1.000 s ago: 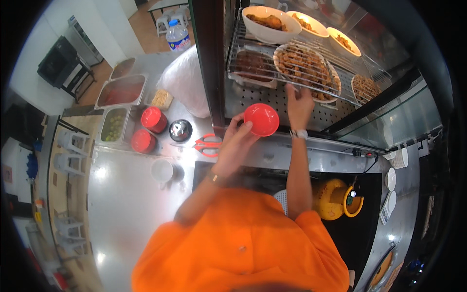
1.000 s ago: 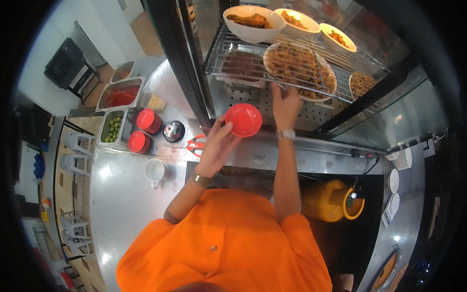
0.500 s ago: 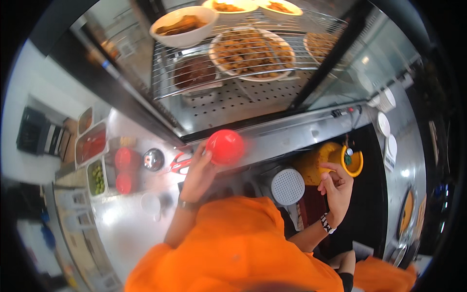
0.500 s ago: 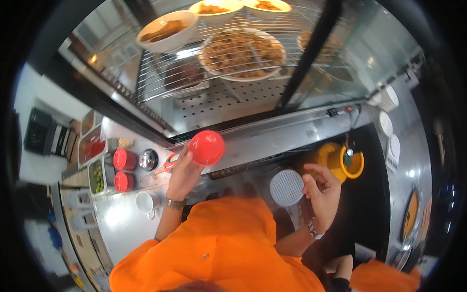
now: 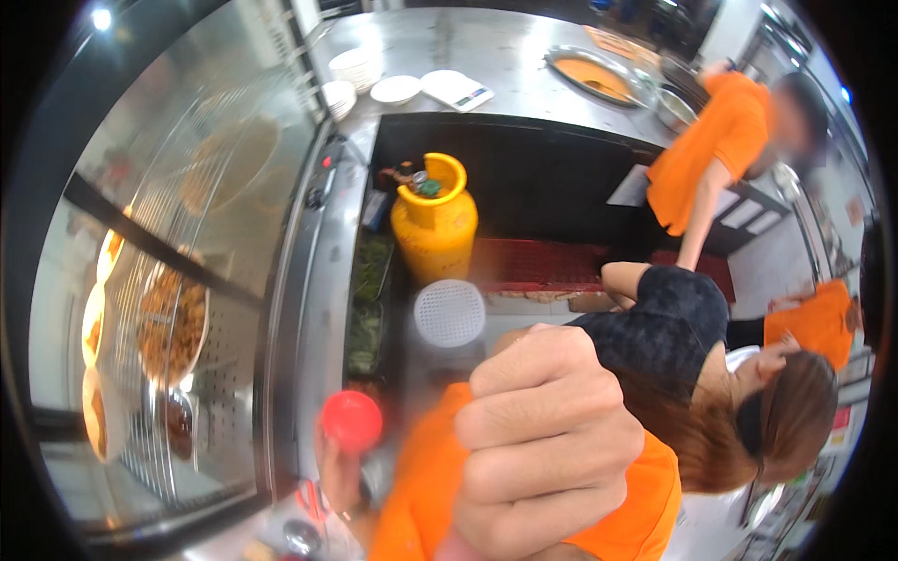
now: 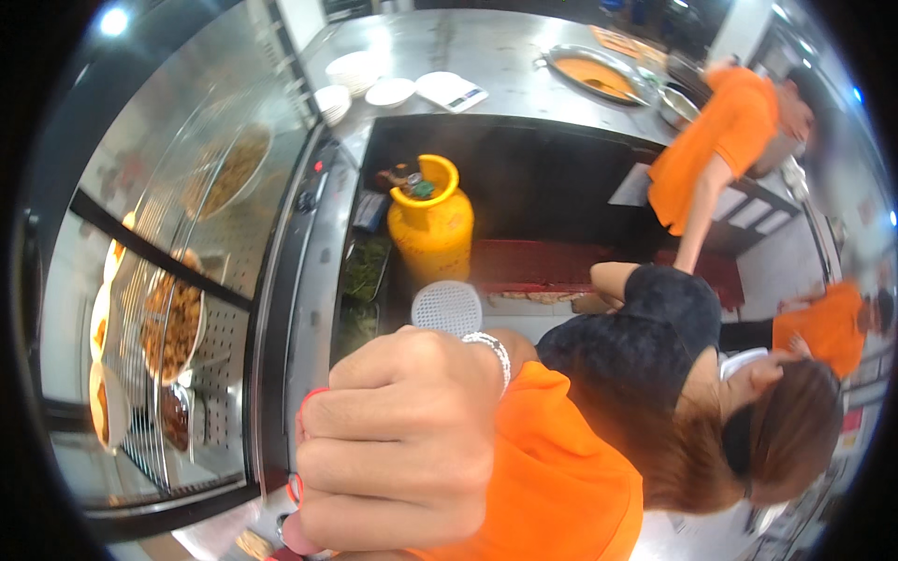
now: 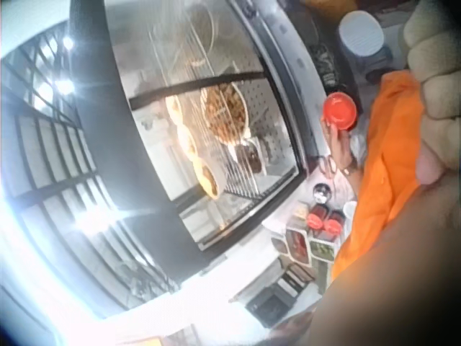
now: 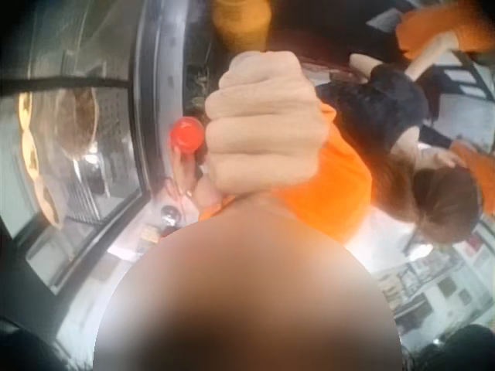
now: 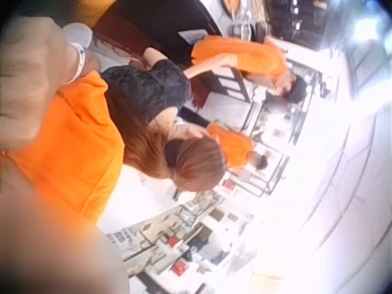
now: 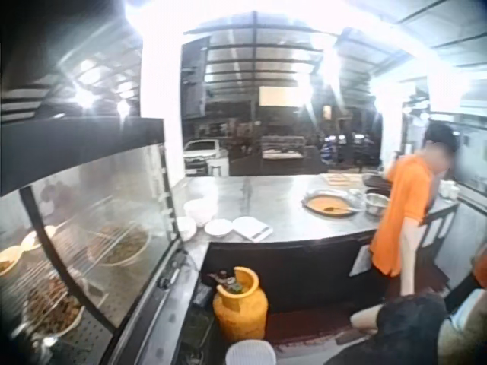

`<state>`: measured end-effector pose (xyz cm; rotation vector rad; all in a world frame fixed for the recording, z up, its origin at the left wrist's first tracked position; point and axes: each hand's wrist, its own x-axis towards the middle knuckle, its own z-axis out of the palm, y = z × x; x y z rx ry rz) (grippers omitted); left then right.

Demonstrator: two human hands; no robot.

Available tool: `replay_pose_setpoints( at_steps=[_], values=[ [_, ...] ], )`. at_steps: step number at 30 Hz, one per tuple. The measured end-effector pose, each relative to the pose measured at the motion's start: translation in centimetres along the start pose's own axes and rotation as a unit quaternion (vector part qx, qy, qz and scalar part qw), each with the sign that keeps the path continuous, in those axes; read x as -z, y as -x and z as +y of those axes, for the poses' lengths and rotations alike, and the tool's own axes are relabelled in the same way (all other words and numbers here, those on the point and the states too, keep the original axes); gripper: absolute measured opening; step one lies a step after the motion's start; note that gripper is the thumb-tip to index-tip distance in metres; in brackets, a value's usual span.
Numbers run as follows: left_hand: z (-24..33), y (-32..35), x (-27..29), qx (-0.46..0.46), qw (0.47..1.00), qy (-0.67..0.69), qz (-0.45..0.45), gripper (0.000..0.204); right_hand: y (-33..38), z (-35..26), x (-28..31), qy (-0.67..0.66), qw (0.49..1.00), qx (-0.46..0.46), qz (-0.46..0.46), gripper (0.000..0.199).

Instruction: The person assembles a noodle bowl by adding cooked meat, broth, and vegetables into a bowl using tongs and a ladle. They then hand the completed bowl to a customer.

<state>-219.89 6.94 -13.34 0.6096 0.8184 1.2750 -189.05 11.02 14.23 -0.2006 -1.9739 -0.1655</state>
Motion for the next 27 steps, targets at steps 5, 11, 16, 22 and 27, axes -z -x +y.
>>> replay_pose_setpoints(
  at_steps=[5, 11, 16, 22, 27],
  values=[
    [0.4, -3.5, -2.4, 0.037, 0.994, -0.024, -0.097, 0.062, 0.4, -1.2, 0.1, 0.195, 0.967, 0.084, 0.143, 0.045],
    [-2.3, -4.2, -4.8, 0.076, 0.991, -0.105, -0.04, 0.058, 7.0, -3.5, 3.1, 0.259, 0.944, -0.193, 0.062, 0.026],
    [-4.6, -5.6, -6.8, 0.078, 0.971, 0.003, -0.224, 0.059, 9.7, -2.8, 7.8, 0.403, 0.869, -0.25, 0.143, 0.028],
    [-4.0, -7.3, -5.4, 0.083, 0.971, 0.014, -0.223, 0.052, 10.1, -3.0, 8.7, 0.325, 0.867, -0.309, 0.216, 0.026],
    [-3.3, -7.2, -3.5, 0.106, 0.986, 0.051, -0.116, 0.055, 10.9, -0.8, 7.9, 0.126, 0.874, -0.346, 0.316, 0.045]
  ],
)
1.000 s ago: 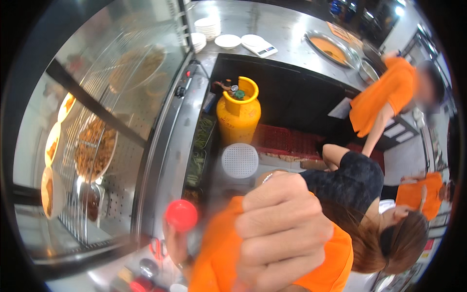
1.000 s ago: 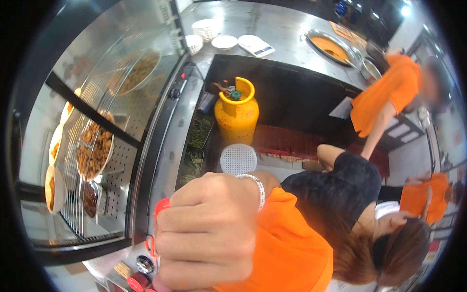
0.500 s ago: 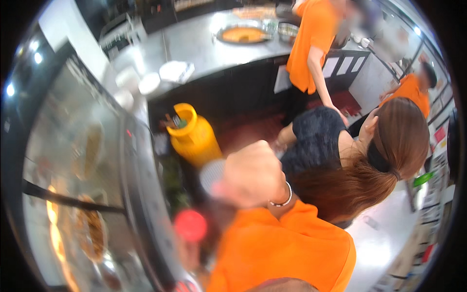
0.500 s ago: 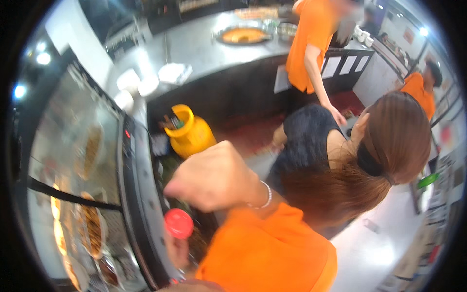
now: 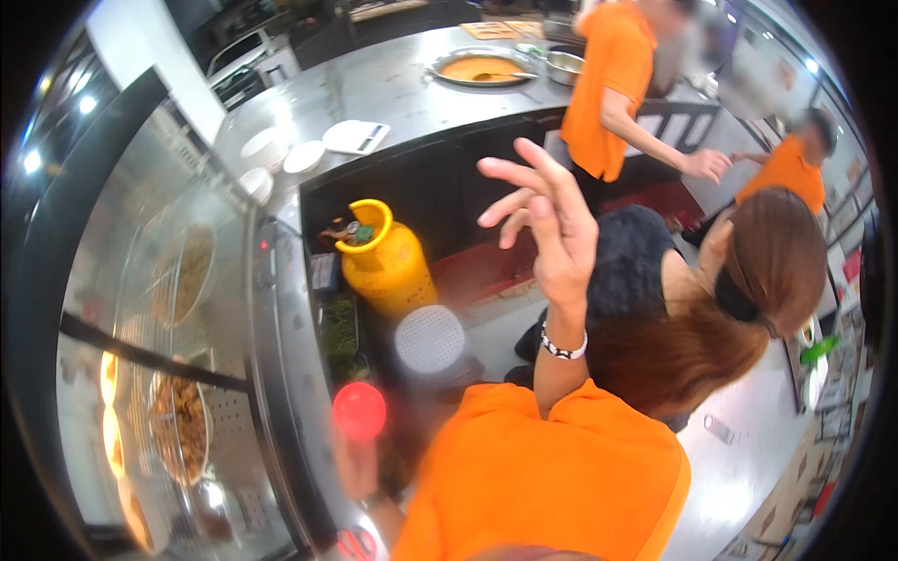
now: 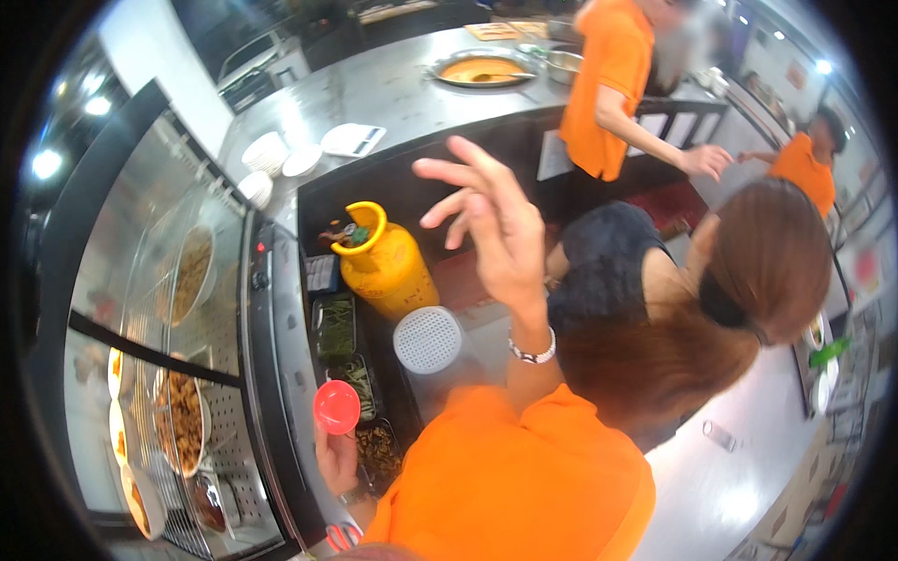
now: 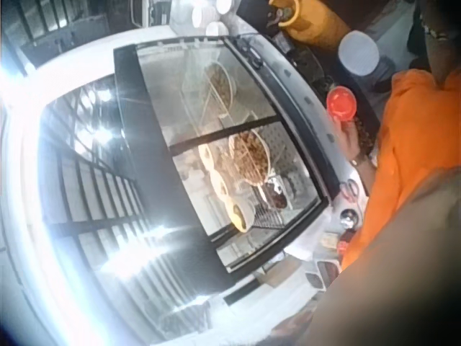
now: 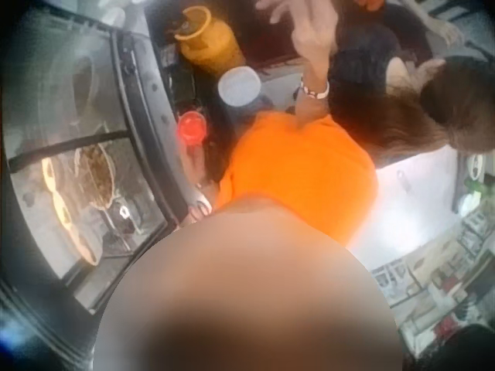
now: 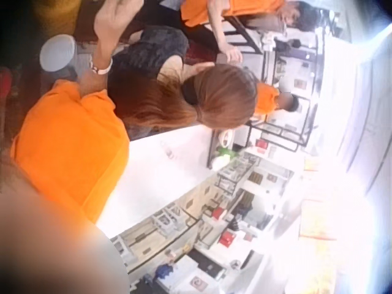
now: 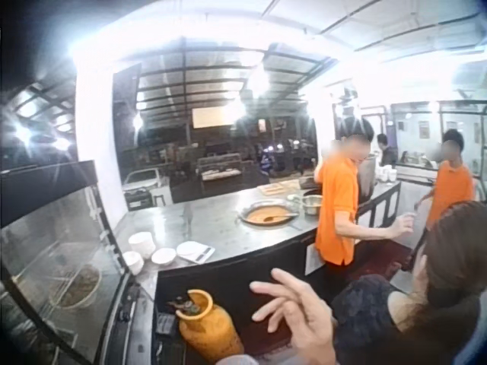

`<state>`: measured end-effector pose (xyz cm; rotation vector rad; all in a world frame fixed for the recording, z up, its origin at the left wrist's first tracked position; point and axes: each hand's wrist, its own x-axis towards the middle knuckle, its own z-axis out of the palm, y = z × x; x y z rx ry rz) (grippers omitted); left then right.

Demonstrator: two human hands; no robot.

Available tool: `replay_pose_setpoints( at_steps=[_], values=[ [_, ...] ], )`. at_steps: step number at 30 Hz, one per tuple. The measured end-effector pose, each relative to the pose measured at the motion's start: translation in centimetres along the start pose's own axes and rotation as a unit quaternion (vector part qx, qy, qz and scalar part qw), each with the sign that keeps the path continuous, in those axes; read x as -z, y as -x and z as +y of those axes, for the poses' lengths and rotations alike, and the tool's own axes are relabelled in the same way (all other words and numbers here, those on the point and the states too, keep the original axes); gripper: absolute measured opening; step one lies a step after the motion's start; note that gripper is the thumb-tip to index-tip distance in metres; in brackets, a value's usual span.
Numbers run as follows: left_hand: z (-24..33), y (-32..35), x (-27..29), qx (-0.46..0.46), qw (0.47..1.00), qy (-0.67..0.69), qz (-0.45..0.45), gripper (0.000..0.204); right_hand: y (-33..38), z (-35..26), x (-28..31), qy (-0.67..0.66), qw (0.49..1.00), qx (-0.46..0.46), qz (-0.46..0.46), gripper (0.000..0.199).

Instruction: The person assembles a noodle bowl by adding cooked meat, broth, and vegetables into a bowl using tongs and a ladle. They then hand the completed bowl to a customer.

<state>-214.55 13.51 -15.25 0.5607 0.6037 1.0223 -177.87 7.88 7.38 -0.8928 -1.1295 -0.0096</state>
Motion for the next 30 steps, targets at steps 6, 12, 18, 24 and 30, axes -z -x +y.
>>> replay_pose_setpoints(
  at_steps=[6, 12, 18, 24, 30],
  values=[
    [-0.8, 1.7, 1.8, -0.051, 0.997, 0.053, -0.001, 0.054, -0.6, 1.6, -1.2, -0.096, 0.994, -0.022, -0.044, 0.05],
    [-3.0, 4.0, 5.4, -0.038, 0.995, 0.042, 0.081, 0.05, 1.2, 3.1, -2.8, -0.028, 0.986, -0.157, -0.053, 0.043],
    [-3.2, 6.4, 5.0, -0.12, 0.973, 0.124, 0.152, 0.032, 0.8, 6.3, -8.9, -0.113, 0.971, -0.11, -0.181, 0.053],
    [-3.1, 11.1, 4.6, -0.224, 0.952, -0.022, 0.206, 0.042, 0.3, 4.0, -17.8, -0.197, 0.903, -0.086, -0.372, 0.019],
    [-7.4, 17.0, 3.9, -0.293, 0.914, 0.067, 0.271, 0.037, 9.1, 3.8, -26.4, -0.13, 0.703, -0.124, -0.688, 0.018]
  ],
)
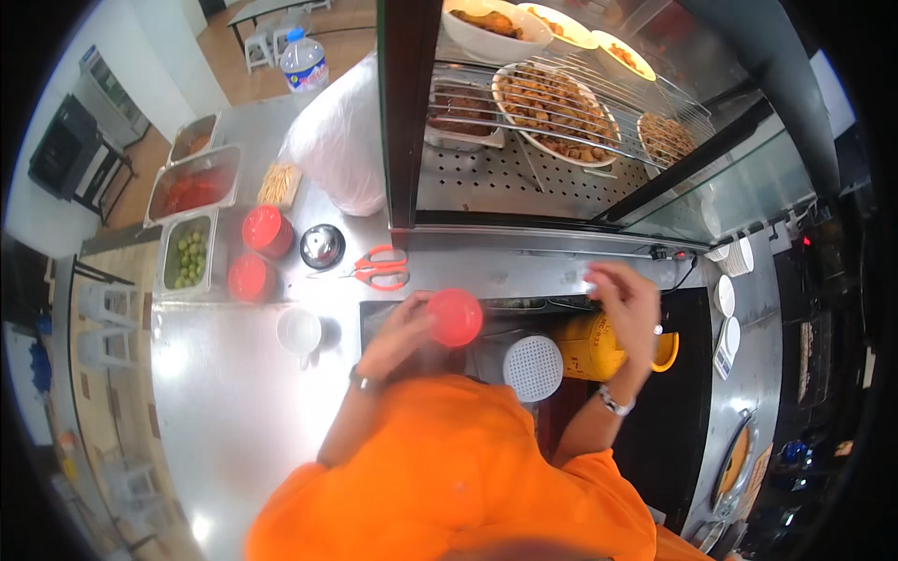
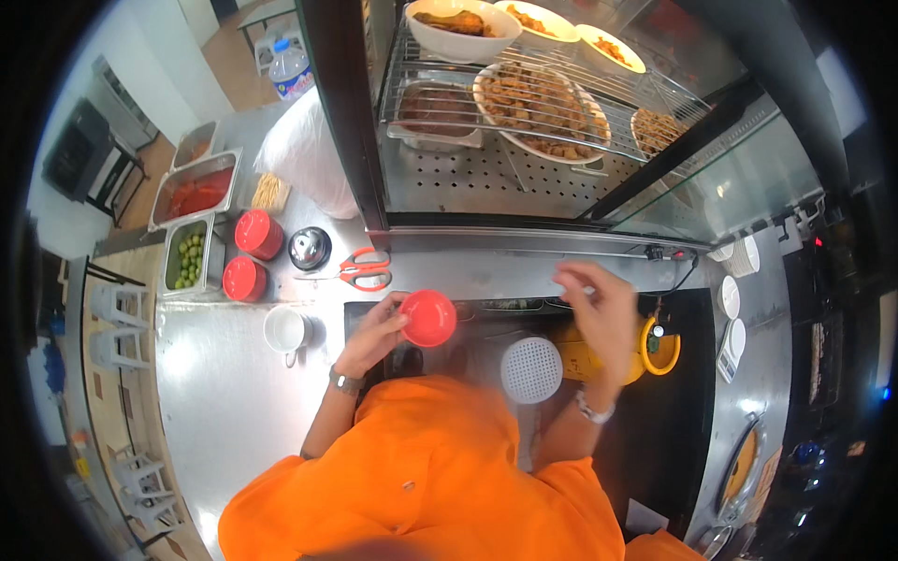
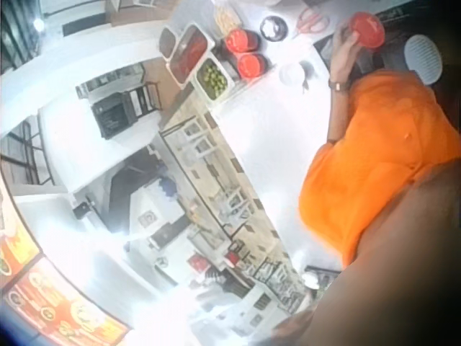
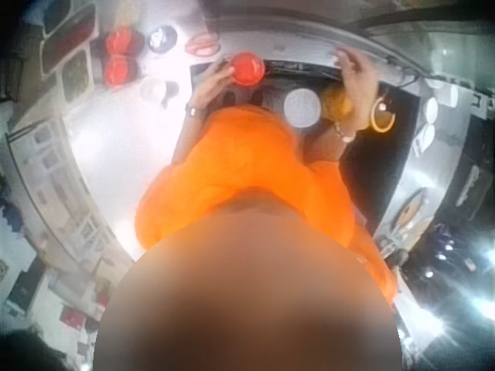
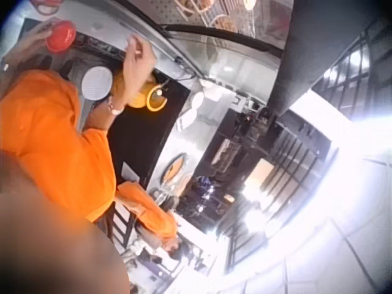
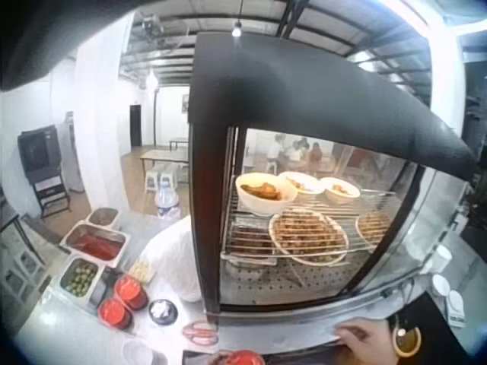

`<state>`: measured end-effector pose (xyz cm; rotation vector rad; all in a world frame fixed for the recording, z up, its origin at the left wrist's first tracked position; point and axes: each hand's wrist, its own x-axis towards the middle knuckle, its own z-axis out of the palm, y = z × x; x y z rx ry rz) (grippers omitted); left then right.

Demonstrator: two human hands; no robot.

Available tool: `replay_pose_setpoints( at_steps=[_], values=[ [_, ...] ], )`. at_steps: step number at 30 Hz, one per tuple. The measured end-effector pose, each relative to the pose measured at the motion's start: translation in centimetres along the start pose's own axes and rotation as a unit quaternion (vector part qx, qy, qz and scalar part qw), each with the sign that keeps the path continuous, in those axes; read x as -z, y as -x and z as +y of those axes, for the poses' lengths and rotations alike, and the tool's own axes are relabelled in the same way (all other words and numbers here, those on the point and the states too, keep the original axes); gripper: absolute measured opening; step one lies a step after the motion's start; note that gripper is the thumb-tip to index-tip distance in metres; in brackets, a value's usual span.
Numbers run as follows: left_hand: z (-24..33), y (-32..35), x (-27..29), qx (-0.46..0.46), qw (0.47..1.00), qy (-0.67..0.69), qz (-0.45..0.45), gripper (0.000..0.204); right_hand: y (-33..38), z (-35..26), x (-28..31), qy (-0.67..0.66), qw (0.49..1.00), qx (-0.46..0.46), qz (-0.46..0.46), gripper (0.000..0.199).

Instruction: The person assembles a noodle bowl by adding cooked meat, broth, and vegetables into a bowl using tongs and a ladle. They then hand the completed bowl to a customer.

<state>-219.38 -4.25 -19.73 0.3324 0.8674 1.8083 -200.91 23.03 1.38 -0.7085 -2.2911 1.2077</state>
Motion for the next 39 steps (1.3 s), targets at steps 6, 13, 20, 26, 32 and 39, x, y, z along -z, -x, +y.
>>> replay_pose_setpoints(
  at_steps=[6, 13, 20, 26, 32, 39],
  values=[
    [0.1, 4.4, -1.0, -0.052, 0.993, 0.061, 0.089, 0.044, -8.3, 5.4, -9.0, 0.205, 0.952, 0.173, 0.147, 0.012],
    [0.6, 5.7, -0.1, -0.068, 0.991, 0.033, 0.111, 0.045, -16.7, 7.9, -10.5, 0.345, 0.927, 0.026, 0.143, 0.03],
    [2.4, 5.3, -0.2, -0.09, 0.99, 0.029, 0.1, 0.042, -18.4, 8.6, -11.2, 0.341, 0.929, 0.002, 0.146, 0.022],
    [2.1, 5.3, 0.5, -0.07, 0.991, 0.038, 0.104, 0.042, -16.0, 3.8, -11.1, 0.264, 0.945, 0.07, 0.182, 0.019],
    [2.3, 4.7, 1.2, -0.055, 0.994, 0.047, 0.085, 0.039, -16.3, 0.8, -12.0, 0.182, 0.942, 0.152, 0.239, 0.018],
    [2.7, 3.8, 2.4, -0.041, 0.995, 0.033, 0.08, 0.038, -17.8, 2.1, -14.1, 0.01, 0.94, 0.15, 0.306, 0.026]
  ],
)
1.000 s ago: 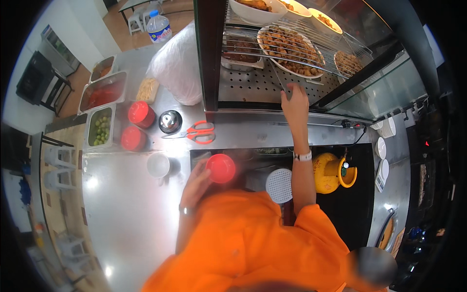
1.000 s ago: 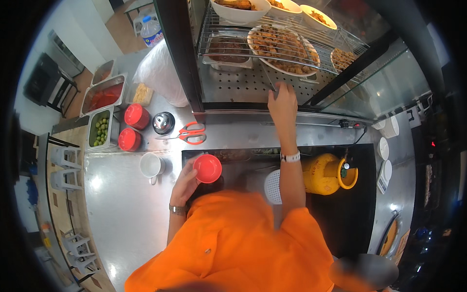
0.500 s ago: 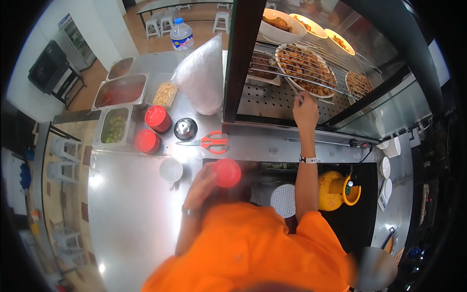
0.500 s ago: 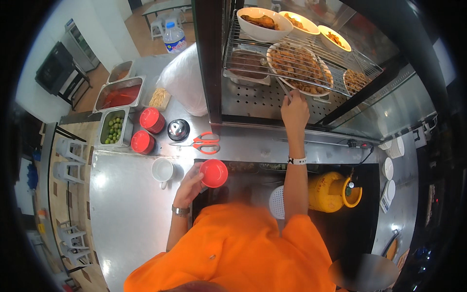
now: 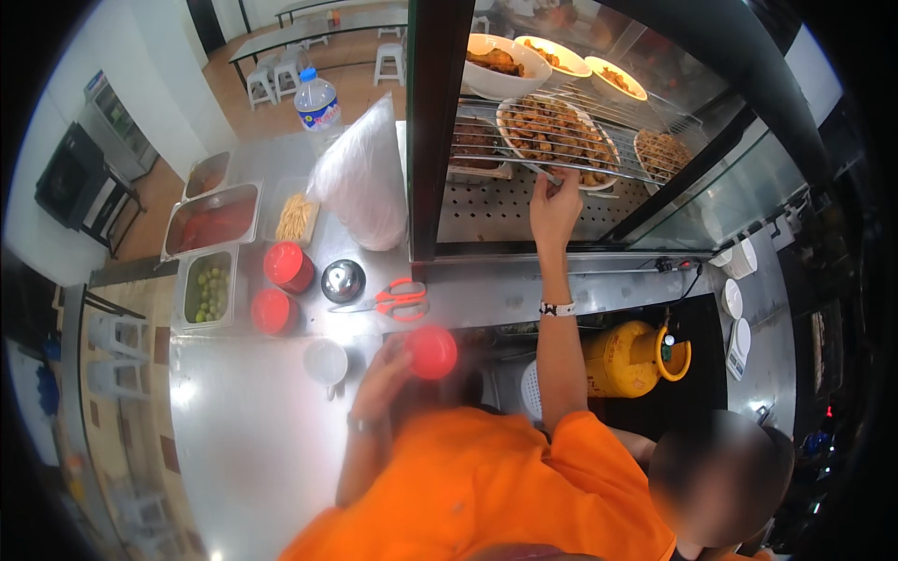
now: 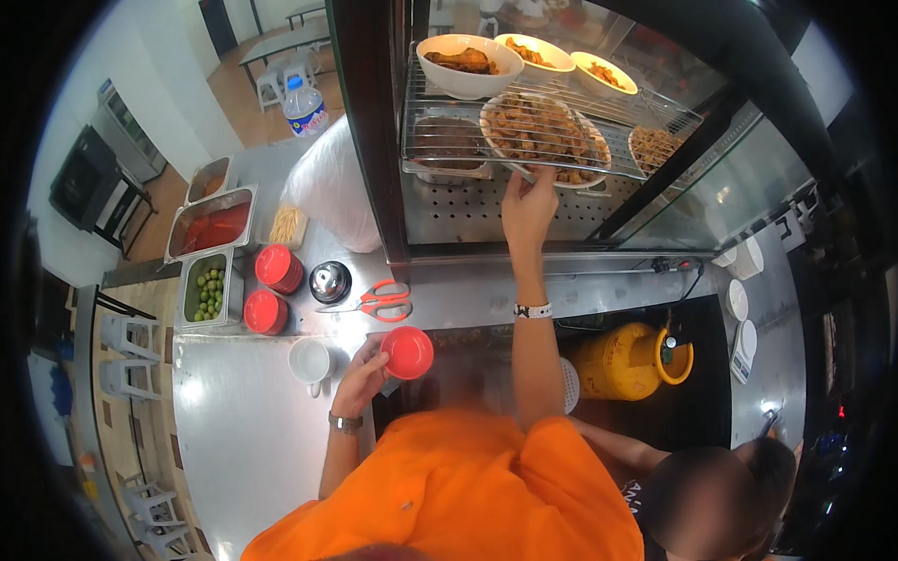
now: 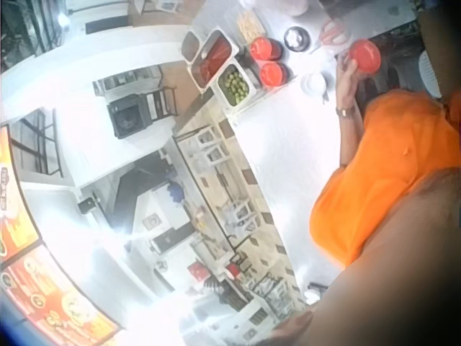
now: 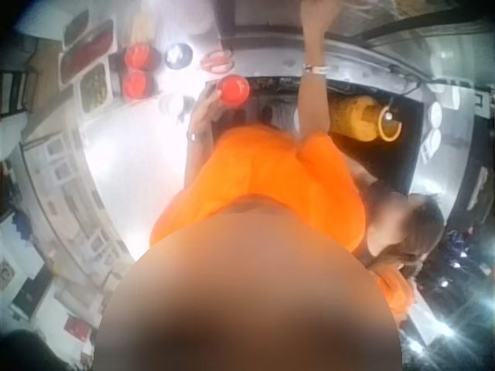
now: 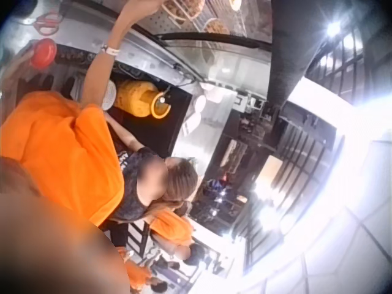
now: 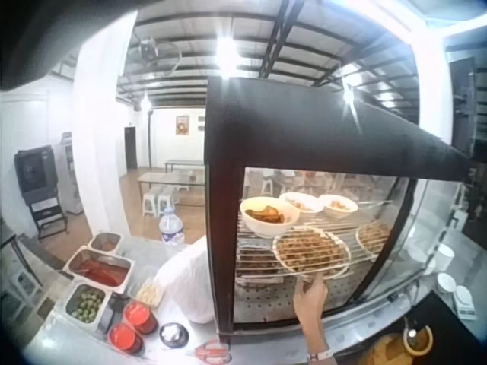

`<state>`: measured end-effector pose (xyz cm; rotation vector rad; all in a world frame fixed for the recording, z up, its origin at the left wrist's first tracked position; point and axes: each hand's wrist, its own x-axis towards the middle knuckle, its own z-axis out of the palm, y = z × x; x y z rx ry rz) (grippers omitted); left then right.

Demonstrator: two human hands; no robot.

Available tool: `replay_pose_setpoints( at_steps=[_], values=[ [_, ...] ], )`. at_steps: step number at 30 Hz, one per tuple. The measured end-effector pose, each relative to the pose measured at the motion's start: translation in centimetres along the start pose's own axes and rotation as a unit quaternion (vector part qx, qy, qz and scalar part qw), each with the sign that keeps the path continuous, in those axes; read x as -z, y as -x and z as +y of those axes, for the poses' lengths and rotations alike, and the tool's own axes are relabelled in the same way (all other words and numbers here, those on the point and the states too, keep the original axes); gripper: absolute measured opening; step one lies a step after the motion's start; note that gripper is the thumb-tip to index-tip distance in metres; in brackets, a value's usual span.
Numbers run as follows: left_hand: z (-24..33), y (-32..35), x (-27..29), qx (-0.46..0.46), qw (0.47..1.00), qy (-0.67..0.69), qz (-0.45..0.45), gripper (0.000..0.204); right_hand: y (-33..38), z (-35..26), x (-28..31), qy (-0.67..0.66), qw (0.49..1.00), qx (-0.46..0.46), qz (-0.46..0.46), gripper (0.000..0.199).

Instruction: The person assembles a noodle bowl by adding cooked meat, broth, and vegetables into a bowl using tongs and a ladle. They then hand the completed bowl to a customer.

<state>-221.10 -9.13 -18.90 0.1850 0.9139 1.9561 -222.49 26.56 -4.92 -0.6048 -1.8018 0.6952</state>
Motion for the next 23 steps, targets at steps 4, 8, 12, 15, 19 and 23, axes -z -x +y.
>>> replay_pose_setpoints(
  at_steps=[4, 8, 12, 15, 19, 23],
  values=[
    [-0.8, 0.3, 0.0, -0.001, 1.0, 0.012, -0.017, 0.039, 1.5, 1.4, -1.5, -0.086, 0.992, -0.096, 0.016, 0.044],
    [-0.9, 0.6, 0.1, 0.023, 1.0, -0.009, 0.019, 0.039, 3.8, 2.1, -0.8, -0.067, 0.978, -0.196, -0.023, 0.057],
    [-0.6, 1.2, 0.4, 0.038, 0.999, -0.024, 0.029, 0.044, 4.7, 0.0, 4.1, 0.005, 0.991, -0.132, -0.023, 0.054],
    [-0.3, 1.2, -0.5, -0.011, 0.999, -0.015, -0.026, 0.046, 5.0, -3.8, 9.8, 0.005, 0.998, -0.059, -0.033, 0.025],
    [-0.5, 0.8, -1.2, 0.019, 0.998, -0.034, -0.04, 0.054, 9.0, -8.0, 16.3, 0.002, 1.0, -0.004, 0.021, 0.037],
    [-3.3, -1.6, -0.7, 0.081, 0.99, -0.073, -0.094, 0.075, 12.4, -11.5, 21.6, -0.045, 0.947, 0.311, 0.062, 0.016]
  ],
)
